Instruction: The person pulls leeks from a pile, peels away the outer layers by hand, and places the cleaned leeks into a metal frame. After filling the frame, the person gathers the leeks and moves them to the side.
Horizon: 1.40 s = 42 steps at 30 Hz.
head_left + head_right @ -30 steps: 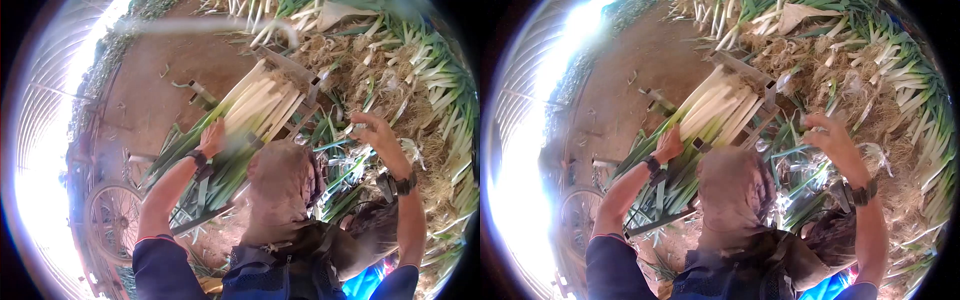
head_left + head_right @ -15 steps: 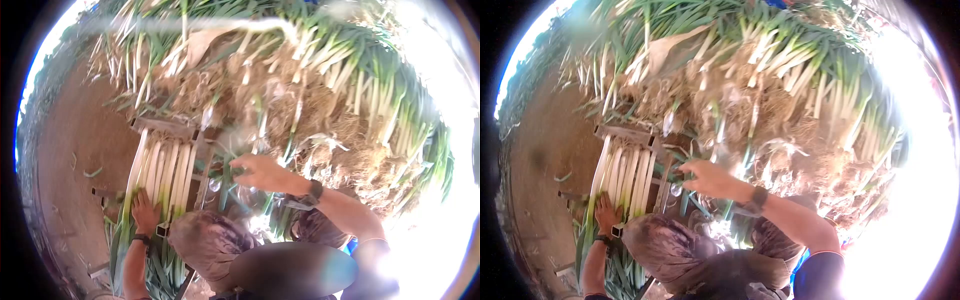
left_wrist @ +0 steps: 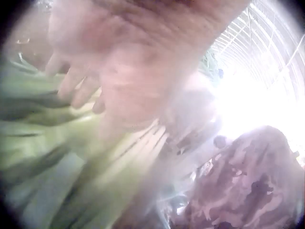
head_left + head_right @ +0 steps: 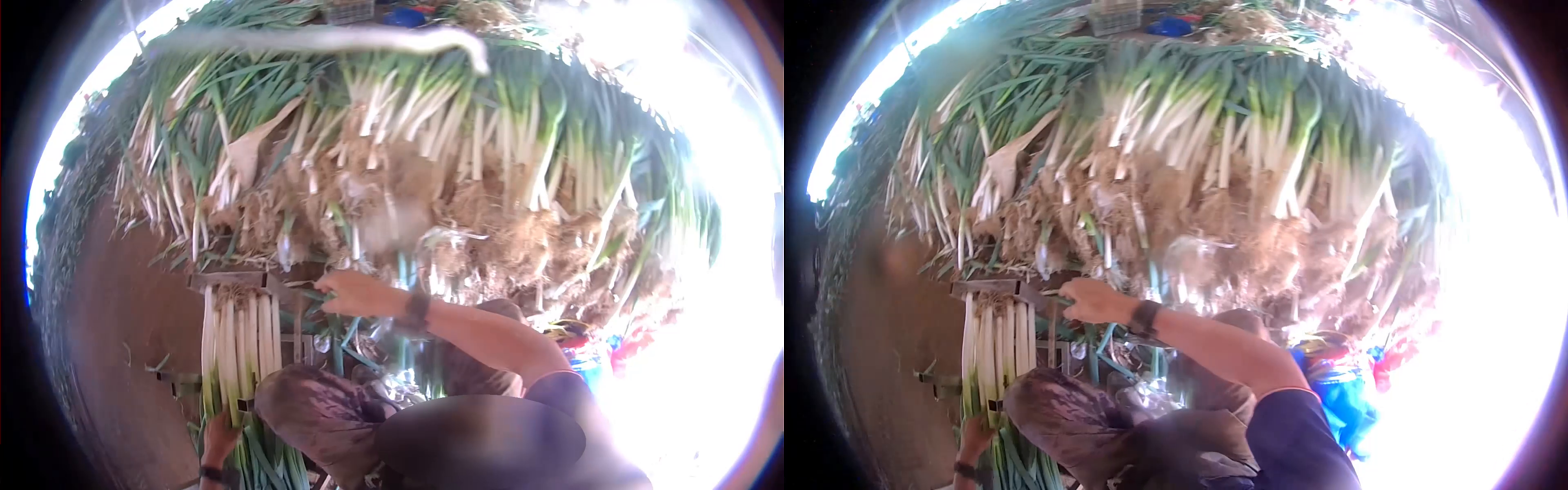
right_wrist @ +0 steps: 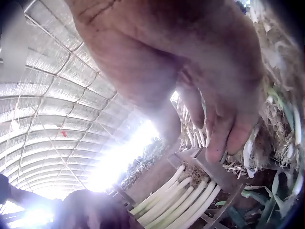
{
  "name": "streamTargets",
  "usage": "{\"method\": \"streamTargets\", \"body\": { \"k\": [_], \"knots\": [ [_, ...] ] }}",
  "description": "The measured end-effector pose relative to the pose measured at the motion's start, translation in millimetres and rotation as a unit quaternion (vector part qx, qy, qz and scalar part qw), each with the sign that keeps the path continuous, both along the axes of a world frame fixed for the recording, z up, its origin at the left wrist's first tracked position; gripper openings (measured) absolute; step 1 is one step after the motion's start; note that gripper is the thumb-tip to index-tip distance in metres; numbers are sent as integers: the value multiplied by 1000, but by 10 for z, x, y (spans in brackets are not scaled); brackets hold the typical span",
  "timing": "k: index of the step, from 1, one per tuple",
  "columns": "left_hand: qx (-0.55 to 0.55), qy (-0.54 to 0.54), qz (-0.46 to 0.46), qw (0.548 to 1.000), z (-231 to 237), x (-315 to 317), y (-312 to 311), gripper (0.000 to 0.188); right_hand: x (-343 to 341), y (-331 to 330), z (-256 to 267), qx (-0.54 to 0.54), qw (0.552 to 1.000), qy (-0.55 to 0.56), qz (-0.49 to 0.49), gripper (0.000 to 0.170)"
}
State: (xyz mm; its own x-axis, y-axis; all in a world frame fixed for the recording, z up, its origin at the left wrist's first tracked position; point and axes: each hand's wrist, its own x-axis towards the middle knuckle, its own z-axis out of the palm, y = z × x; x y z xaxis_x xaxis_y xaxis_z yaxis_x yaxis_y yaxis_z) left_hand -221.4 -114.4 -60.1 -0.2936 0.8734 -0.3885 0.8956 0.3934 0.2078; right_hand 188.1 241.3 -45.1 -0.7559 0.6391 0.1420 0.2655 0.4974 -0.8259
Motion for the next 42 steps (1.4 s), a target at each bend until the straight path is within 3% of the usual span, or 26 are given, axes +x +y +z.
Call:
{"method": "streamTargets", "body": {
  "k": [1,3,4,5,9,10,11,14,18,20,22,24,25,28,30,31,32,33,34,35,38,39,40,41,42],
  "knots": [
    [-32,-24,2,999,100,-107,-142,50,-46,23,18,-17,1000,-3,2,41],
    [-251,-53,181,949,873,368,58,36,-119,52,-12,-19,1000,2,-6,42],
    [-249,-52,179,950,920,344,-27,36,-119,33,45,-27,1000,6,-6,42],
    [-239,-84,164,953,907,264,-232,37,-116,85,110,-64,994,-87,32,52],
    [-191,-209,108,953,844,-29,-1041,45,-201,104,-38,-39,996,-78,37,50],
    [-186,-237,99,949,946,151,-1049,46,-214,75,-82,-22,1000,-16,14,44],
    [-191,-267,79,941,1132,536,-875,47,-222,52,-89,-2,999,45,-8,39],
    [-198,-357,6,913,1572,1633,-358,49,-187,57,142,-44,998,37,-2,40],
    [-155,-441,-84,880,1717,2400,119,51,88,233,540,-74,997,-12,3,41],
    [-125,-465,-131,867,1823,2677,459,53,342,396,735,-41,998,-5,-48,39],
    [-56,-467,-175,865,1772,2895,805,47,661,650,858,-42,995,-1,-89,41],
    [14,-469,-213,857,1700,3092,1150,42,1113,692,1215,32,976,-78,-200,41],
    [49,-470,-230,850,1708,3187,1311,40,1335,757,1252,33,975,-82,-203,41],
    [58,-479,-211,850,1842,3435,1804,34,2044,1117,954,-184,911,94,-358,39],
    [70,-532,-193,821,1624,3503,2138,33,2793,1545,410,26,931,-82,-355,25],
    [83,-580,-174,792,1520,3535,2301,32,3020,1420,533,139,901,-220,-346,19],
    [81,-584,-172,789,1500,3574,2450,32,3172,1266,664,246,844,-351,-323,16],
    [88,-608,-147,775,1500,3625,2604,30,3294,1190,671,244,843,-356,-320,16],
    [96,-632,-124,759,1475,3662,2752,29,3393,1133,686,109,894,-188,-392,16],
    [94,-637,-122,755,1396,3685,2896,29,3454,1137,707,-29,896,-11,-444,17],
    [107,-665,-103,732,1119,3748,3205,28,3381,1229,807,-94,907,-23,-409,17],
    [124,-614,-126,769,1056,3757,3252,29,3306,1260,832,-96,908,-29,-407,17],
    [140,-556,-145,806,972,3740,3287,30,3184,1301,828,19,883,-119,-453,17],
    [176,-537,-160,809,768,3730,3304,29,3049,1373,835,138,839,-202,-486,18],
    [177,-536,-155,811,709,3731,3326,29,2925,1444,852,138,842,-201,-482,18]
  ]
}}
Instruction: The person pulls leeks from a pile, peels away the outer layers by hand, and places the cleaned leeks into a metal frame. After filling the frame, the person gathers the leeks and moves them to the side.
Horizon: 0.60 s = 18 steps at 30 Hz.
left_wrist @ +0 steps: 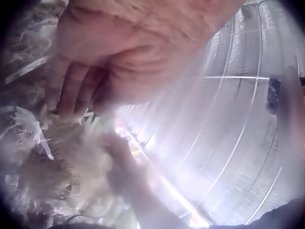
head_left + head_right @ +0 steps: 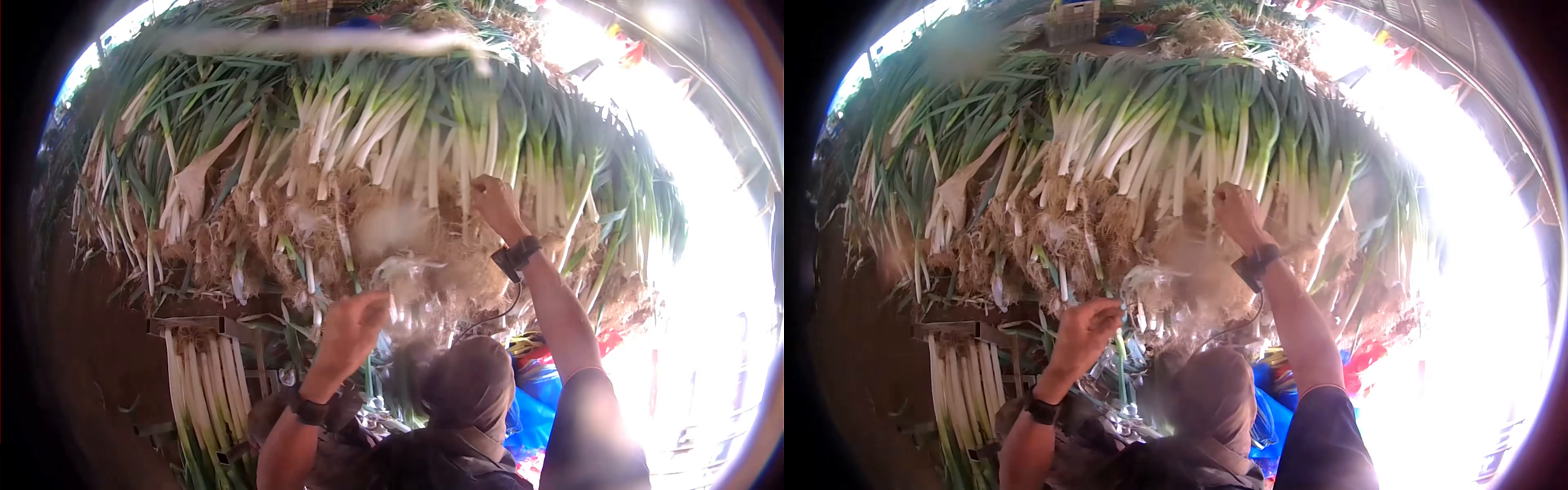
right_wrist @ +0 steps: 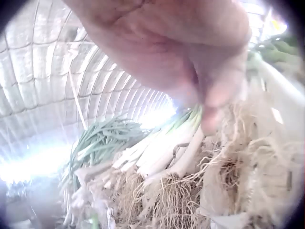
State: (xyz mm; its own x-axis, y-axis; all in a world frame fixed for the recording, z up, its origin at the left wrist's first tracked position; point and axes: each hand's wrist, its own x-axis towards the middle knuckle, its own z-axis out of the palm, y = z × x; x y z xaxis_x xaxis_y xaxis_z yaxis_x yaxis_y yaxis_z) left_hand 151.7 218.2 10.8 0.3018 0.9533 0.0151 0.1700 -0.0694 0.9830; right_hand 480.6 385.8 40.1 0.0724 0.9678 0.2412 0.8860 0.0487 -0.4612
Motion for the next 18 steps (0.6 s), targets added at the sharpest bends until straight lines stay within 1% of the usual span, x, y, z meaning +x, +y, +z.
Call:
{"method": "streamTargets", "body": {
  "k": [2,3,4,5,6,7,8,10,11,12,14,15,16,17,18],
  "knots": [
    [42,75,-4,996,-92,59,19,27,-201,123,36,56,998,-25,-11,20],
    [54,64,-10,996,-85,80,19,26,-218,238,22,46,994,-94,-21,21],
    [49,65,-9,997,-89,94,24,26,-197,328,7,42,995,-93,-20,21],
    [58,74,-22,995,-92,99,34,26,-164,408,16,-1,975,-213,-58,21],
    [68,83,-33,994,-96,105,43,26,-140,455,31,-41,938,-330,-95,21],
    [87,74,-17,993,-106,120,37,24,-97,473,58,-31,930,-360,-60,26],
    [85,72,-13,994,-120,124,52,24,-118,542,56,-31,930,-362,-56,26],
    [127,100,-4,987,-162,136,43,22,-134,654,-6,-66,914,-391,-85,31],
    [125,100,-3,987,-168,151,34,22,-130,653,-49,-37,902,-424,-75,37],
    [136,98,-1,986,-168,156,31,22,-131,669,-57,-35,902,-425,-72,37],
    [147,96,10,984,-185,145,23,22,-79,750,-69,-82,929,-335,-131,42],
    [120,92,6,988,-212,161,1,23,2,781,-97,-51,942,-304,-131,34],
    [95,88,1,992,-231,176,-9,25,101,829,-46,-50,941,-307,-131,34],
    [95,86,3,992,-241,178,-2,25,167,898,23,-116,968,-185,-120,26],
    [125,95,11,987,-255,167,6,23,217,946,59,-180,976,-59,-106,22]
  ]
}}
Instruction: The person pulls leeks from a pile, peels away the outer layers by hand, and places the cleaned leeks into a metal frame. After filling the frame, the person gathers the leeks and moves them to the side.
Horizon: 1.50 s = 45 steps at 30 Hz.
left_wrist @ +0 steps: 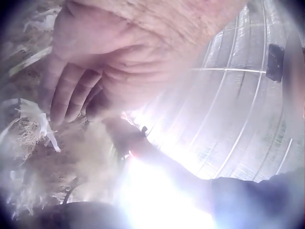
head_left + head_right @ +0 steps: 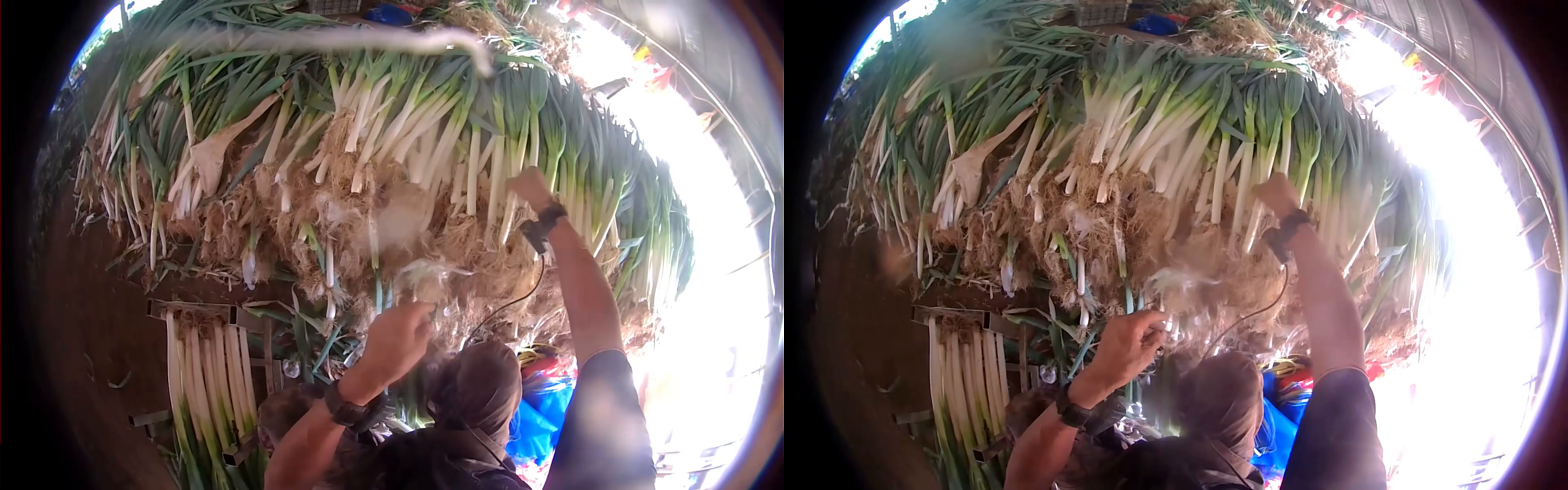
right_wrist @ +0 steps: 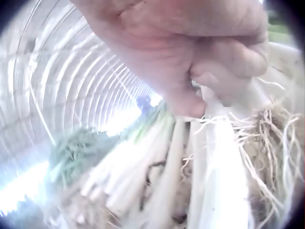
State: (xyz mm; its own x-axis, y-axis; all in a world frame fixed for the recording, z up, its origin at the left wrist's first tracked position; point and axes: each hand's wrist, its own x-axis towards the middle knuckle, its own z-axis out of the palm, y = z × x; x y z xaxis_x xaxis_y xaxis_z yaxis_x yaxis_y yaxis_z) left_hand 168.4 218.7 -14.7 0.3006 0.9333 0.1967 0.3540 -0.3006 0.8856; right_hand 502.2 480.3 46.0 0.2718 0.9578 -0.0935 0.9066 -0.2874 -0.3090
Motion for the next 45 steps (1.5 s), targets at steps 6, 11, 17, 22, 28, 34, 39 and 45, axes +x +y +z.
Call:
{"method": "streamTargets", "body": {
  "k": [6,11,17,22,28,34,39,45],
  "knots": [
    [35,-4,6,999,11,-127,90,24,-235,-249,455,-5,912,410,4,20],
    [22,-15,15,1000,-8,-209,171,25,-813,-263,535,47,864,473,164,23],
    [5,-1,14,1000,-87,-249,201,27,-1622,334,117,159,934,315,59,26],
    [3,-10,26,1000,0,-331,250,27,-1871,813,-399,131,833,536,-37,24],
    [3,-3,20,1000,54,-428,313,26,-1940,1180,-563,114,782,610,-55,23],
    [-20,-15,3,1000,49,-446,342,25,-1775,1399,-570,22,916,399,-44,28],
    [-31,-7,6,999,9,-436,330,24,-1984,1444,-932,143,922,356,-44,33],
    [-25,-3,6,1000,14,-376,307,26,-1523,1421,-915,66,756,627,176,33]
  ]
}}
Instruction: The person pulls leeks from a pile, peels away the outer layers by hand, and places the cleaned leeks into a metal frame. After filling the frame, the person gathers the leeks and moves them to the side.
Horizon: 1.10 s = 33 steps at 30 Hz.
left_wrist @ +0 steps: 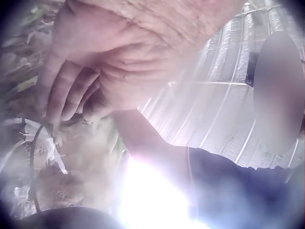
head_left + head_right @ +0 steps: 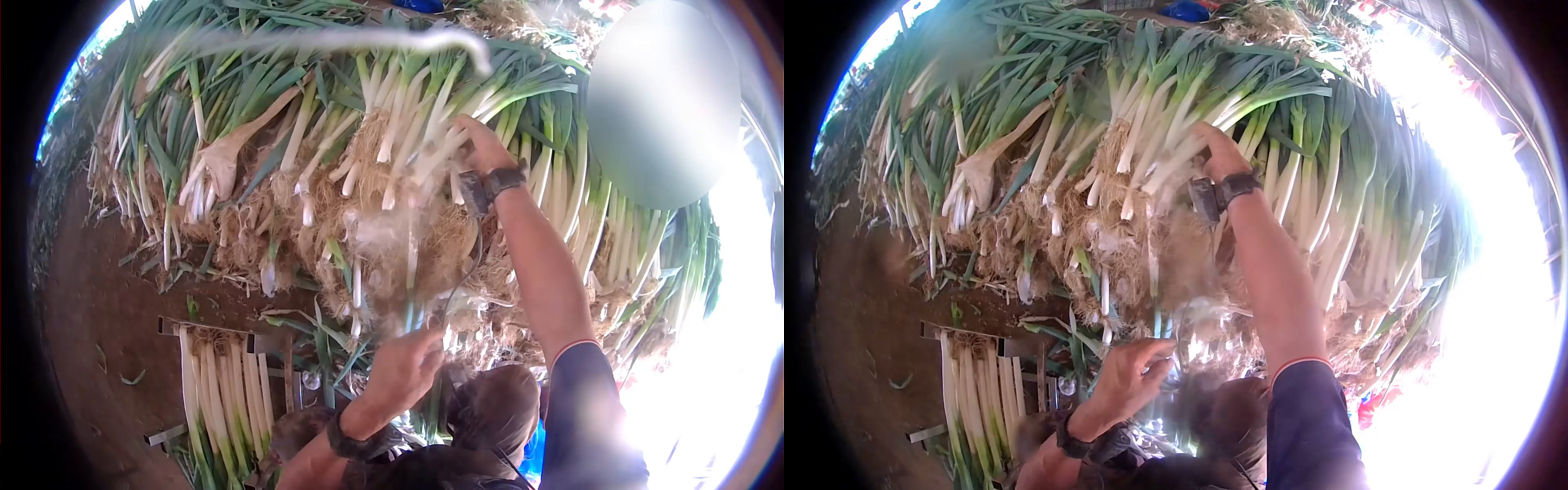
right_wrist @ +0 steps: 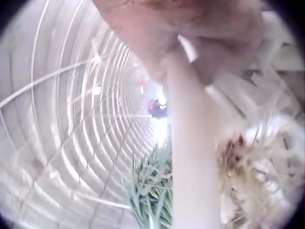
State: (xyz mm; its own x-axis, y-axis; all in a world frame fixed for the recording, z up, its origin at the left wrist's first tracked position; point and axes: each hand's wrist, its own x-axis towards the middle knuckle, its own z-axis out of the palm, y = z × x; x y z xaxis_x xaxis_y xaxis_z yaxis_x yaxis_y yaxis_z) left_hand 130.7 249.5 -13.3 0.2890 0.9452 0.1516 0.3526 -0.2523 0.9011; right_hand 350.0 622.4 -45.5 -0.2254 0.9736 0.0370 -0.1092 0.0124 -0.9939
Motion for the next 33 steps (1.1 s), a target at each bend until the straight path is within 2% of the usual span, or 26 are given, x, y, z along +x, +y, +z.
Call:
{"method": "streamTargets", "body": {
  "k": [1,3,5,6,7,9,13,17,20,22,23,25,26,29,30,31,33],
  "knots": [
    [2,2,0,1000,-12,14,8,26,54,96,59,2,1000,2,0,33],
    [13,1,-1,1000,-32,25,-13,26,86,125,80,-147,988,33,17,35],
    [12,10,1,1000,-19,15,-35,25,-70,-187,441,-159,985,-71,-15,33],
    [15,13,-2,1000,-18,21,-30,25,157,8,261,-112,988,-83,59,35],
    [14,11,-1,1000,-27,22,-36,25,101,-202,460,-114,988,-85,60,35],
    [46,-3,8,999,-42,15,-53,25,-104,-855,1116,-123,989,-1,-79,44],
    [48,-14,6,999,-6,11,-74,25,560,-844,1251,-129,986,-101,-23,36],
    [39,-11,-10,999,19,19,-83,24,692,-974,966,-169,969,-172,-47,28],
    [12,5,-15,1000,-12,34,-121,24,501,-1074,666,-195,954,-216,-65,22],
    [-8,12,-18,1000,-29,59,-137,23,544,-962,184,-8,973,-226,-44,14],
    [14,12,-15,1000,-28,63,-143,24,484,-923,194,-8,973,-225,-42,14],
    [35,13,-12,999,-40,72,-164,25,412,-796,173,-141,961,-223,-88,26],
    [58,6,-7,998,-61,80,-167,27,475,-923,126,53,891,-451,-17,35],
    [94,-3,-3,996,-93,95,-156,30,585,-1162,295,34,892,-447,-50,33],
    [107,-4,-4,994,-96,94,-157,31,324,-1489,795,-125,932,-324,-105,34],
    [107,-6,-3,994,-89,85,-159,31,253,-1679,1132,-124,932,-326,-104,34],
    [77,14,-20,997,-73,56,-158,32,182,-1866,1495,-190,947,-240,-98,33]
  ]
}}
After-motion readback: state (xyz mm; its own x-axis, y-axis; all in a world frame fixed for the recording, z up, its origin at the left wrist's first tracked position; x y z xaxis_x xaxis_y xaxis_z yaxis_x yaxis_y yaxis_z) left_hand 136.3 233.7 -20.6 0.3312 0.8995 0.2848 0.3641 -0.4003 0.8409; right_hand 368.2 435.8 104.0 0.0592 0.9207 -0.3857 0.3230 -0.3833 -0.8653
